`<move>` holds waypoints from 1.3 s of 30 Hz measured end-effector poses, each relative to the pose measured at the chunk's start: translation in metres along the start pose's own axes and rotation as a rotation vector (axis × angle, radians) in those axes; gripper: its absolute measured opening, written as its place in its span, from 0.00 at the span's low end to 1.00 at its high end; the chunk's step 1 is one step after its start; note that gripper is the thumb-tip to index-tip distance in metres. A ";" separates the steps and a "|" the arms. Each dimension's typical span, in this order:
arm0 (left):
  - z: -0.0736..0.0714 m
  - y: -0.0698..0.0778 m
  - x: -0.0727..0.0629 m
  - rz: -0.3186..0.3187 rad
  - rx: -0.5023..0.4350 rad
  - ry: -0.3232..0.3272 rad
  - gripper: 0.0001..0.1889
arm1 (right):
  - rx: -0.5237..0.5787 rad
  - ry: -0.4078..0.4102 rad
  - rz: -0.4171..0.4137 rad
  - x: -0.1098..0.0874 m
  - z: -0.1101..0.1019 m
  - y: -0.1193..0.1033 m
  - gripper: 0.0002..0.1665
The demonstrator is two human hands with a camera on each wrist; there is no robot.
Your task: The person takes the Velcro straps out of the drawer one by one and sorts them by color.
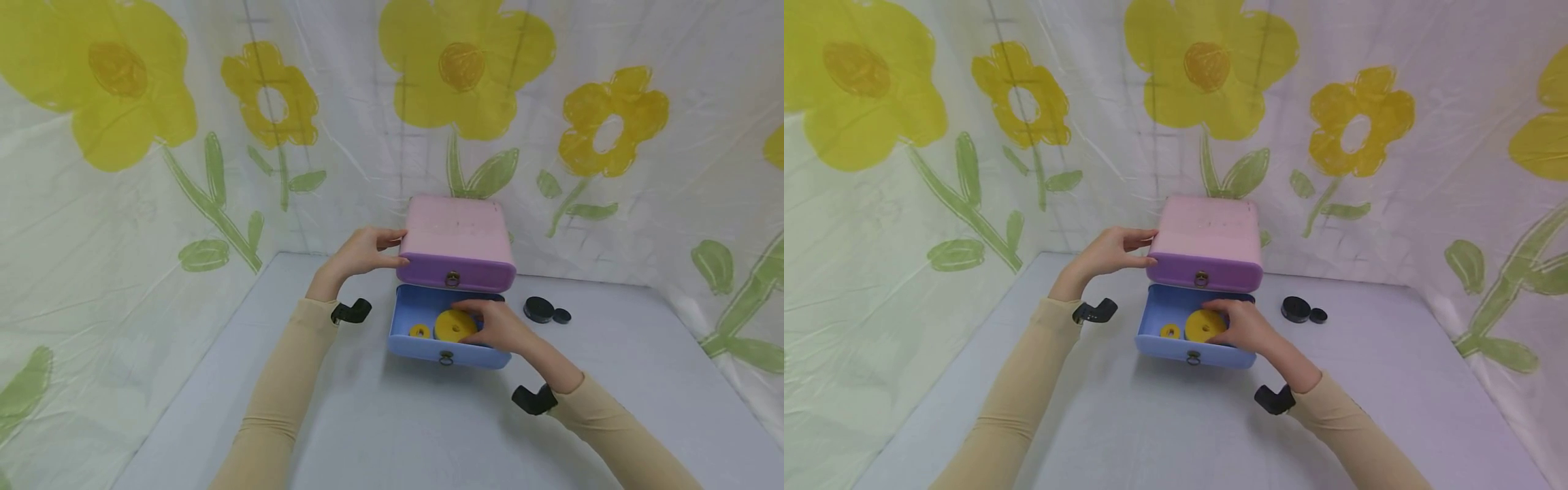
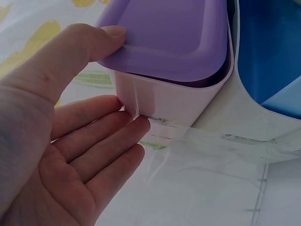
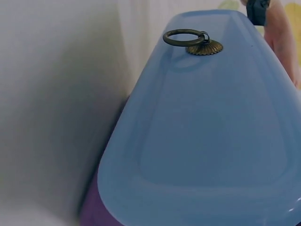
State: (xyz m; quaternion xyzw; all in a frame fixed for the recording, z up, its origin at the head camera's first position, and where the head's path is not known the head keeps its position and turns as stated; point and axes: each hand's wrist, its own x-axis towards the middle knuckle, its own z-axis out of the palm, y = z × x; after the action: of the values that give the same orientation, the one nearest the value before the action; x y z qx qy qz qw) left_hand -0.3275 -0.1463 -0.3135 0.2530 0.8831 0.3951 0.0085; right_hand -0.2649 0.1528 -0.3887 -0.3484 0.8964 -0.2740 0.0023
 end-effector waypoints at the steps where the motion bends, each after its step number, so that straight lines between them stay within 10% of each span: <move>1: 0.000 0.000 0.000 -0.001 0.000 0.001 0.37 | -0.014 -0.007 -0.002 0.000 0.000 0.000 0.34; 39: 0.001 0.002 -0.001 -0.003 0.012 0.004 0.37 | -0.063 -0.129 -0.044 0.010 -0.001 -0.001 0.35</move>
State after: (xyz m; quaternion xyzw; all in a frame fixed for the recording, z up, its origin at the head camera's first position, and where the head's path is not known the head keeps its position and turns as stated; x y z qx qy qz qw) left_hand -0.3255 -0.1453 -0.3127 0.2508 0.8858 0.3903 0.0060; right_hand -0.2726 0.1464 -0.3855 -0.3850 0.8947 -0.2225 0.0428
